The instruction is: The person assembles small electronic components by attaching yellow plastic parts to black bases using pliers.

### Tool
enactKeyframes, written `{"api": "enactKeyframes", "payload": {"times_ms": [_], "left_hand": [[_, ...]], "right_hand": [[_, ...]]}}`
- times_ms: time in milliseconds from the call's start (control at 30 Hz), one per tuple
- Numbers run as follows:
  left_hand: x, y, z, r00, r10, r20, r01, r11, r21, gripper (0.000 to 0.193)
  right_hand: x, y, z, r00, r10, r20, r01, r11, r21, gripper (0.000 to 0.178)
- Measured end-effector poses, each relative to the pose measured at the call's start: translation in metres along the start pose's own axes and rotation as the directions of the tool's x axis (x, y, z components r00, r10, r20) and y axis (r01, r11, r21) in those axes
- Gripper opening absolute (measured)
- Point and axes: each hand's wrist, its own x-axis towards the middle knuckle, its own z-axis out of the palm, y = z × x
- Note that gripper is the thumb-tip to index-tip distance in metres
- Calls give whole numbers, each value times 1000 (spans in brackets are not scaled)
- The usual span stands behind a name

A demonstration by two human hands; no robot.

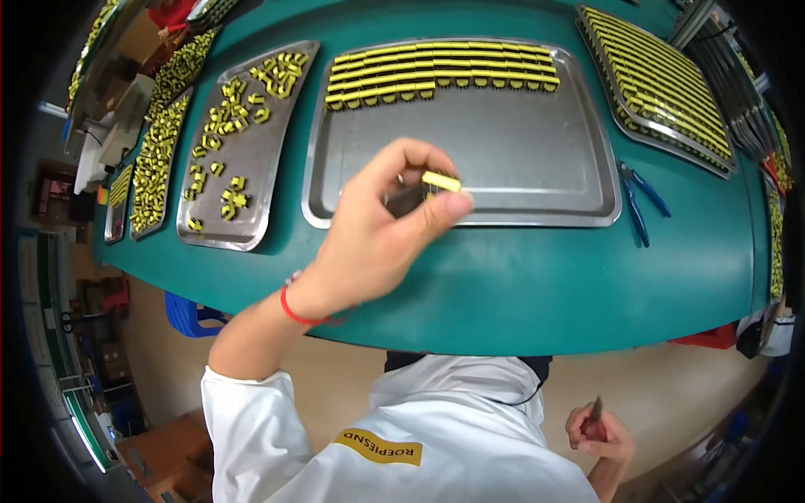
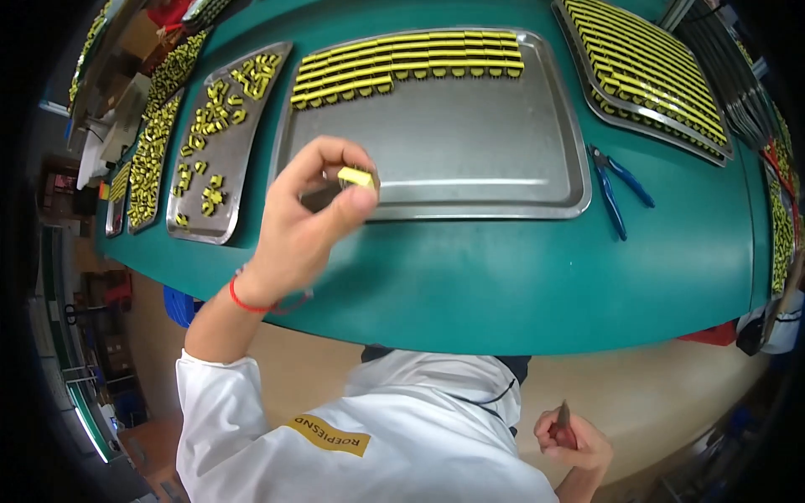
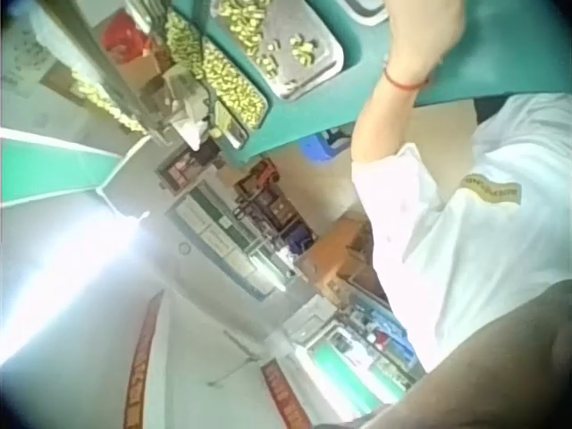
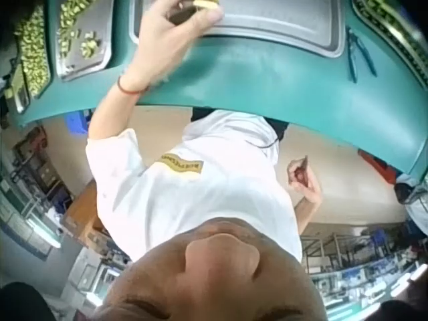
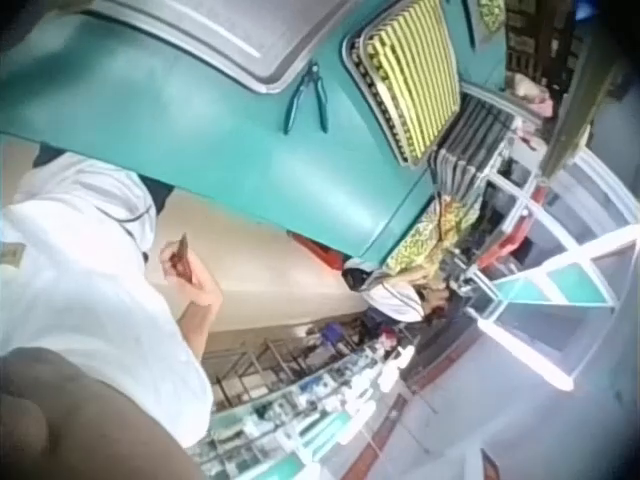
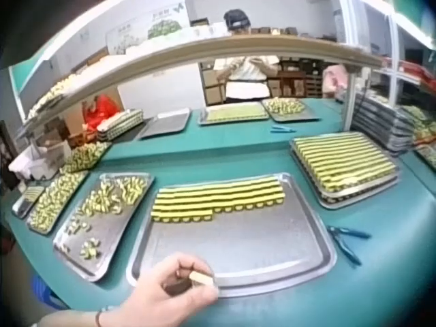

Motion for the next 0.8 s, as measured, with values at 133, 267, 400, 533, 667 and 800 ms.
{"api": "enactKeyframes", "payload": {"times_ms": [133,267,400,533,667,800], "left_hand": [[-43,-12,27,989,-136,51,145,918,-370,48],[-65,-21,47,979,-199,31,191,867,-459,41],[-76,-29,48,989,-22,-146,14,999,-53,35],[-76,-39,47,950,166,-263,-128,979,156,33],[-75,-47,45,883,372,-286,-276,905,324,32],[-76,-53,45,860,432,-273,-346,885,310,35]], "right_hand": [[35,-35,44,919,-389,56,379,915,134,21],[99,-75,110,930,-365,36,361,928,94,35],[134,-91,133,925,-234,299,226,972,63,35],[150,-93,137,874,-3,487,25,999,-39,42],[153,-93,135,823,69,564,-127,990,64,47],[156,-89,132,787,86,610,-182,979,96,50]]}}
